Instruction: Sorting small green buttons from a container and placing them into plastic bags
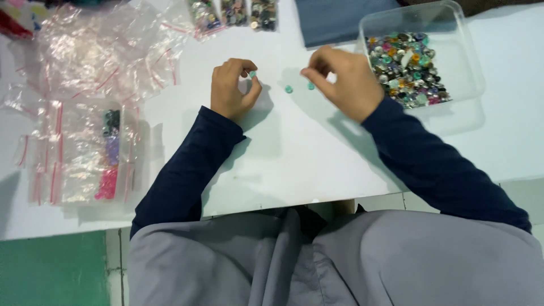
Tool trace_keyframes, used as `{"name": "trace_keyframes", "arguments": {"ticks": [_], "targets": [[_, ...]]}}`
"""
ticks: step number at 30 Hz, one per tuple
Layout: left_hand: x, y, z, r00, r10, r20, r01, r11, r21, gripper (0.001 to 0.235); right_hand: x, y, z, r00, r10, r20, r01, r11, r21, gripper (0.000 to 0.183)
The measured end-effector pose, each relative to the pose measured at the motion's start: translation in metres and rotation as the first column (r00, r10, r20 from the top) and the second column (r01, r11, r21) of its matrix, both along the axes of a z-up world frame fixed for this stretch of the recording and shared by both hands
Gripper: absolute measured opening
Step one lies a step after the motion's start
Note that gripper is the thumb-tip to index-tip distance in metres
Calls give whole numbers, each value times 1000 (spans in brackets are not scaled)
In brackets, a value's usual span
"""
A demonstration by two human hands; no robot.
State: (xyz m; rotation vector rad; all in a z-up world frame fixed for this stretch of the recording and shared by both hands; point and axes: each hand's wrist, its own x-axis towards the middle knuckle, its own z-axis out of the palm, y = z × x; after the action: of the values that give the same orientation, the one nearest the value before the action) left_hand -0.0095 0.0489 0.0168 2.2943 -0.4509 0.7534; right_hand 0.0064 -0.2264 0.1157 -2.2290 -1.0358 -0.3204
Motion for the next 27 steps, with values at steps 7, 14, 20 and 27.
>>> {"name": "trace_keyframes", "arguments": {"ticks": [7, 14, 20, 27], "targets": [[-13, 29, -29, 999, -37, 21, 30, 968, 249, 19, 12, 63, -84, 984, 21, 175, 9, 985, -170, 8], [-17, 26, -21, 997, -50, -60, 64, 963, 261, 20, 22, 71, -113, 871, 120, 477, -40, 984, -175, 11], [-17, 25, -24, 998, -21, -59, 36, 963, 266, 21, 20, 61, -105, 913, 41, 405, 12, 992, -126, 25], [-18, 22, -17, 996, 10, -90, 15, 962, 273, 19, 19, 61, -104, 924, 42, 381, 25, 985, -168, 17]]}}
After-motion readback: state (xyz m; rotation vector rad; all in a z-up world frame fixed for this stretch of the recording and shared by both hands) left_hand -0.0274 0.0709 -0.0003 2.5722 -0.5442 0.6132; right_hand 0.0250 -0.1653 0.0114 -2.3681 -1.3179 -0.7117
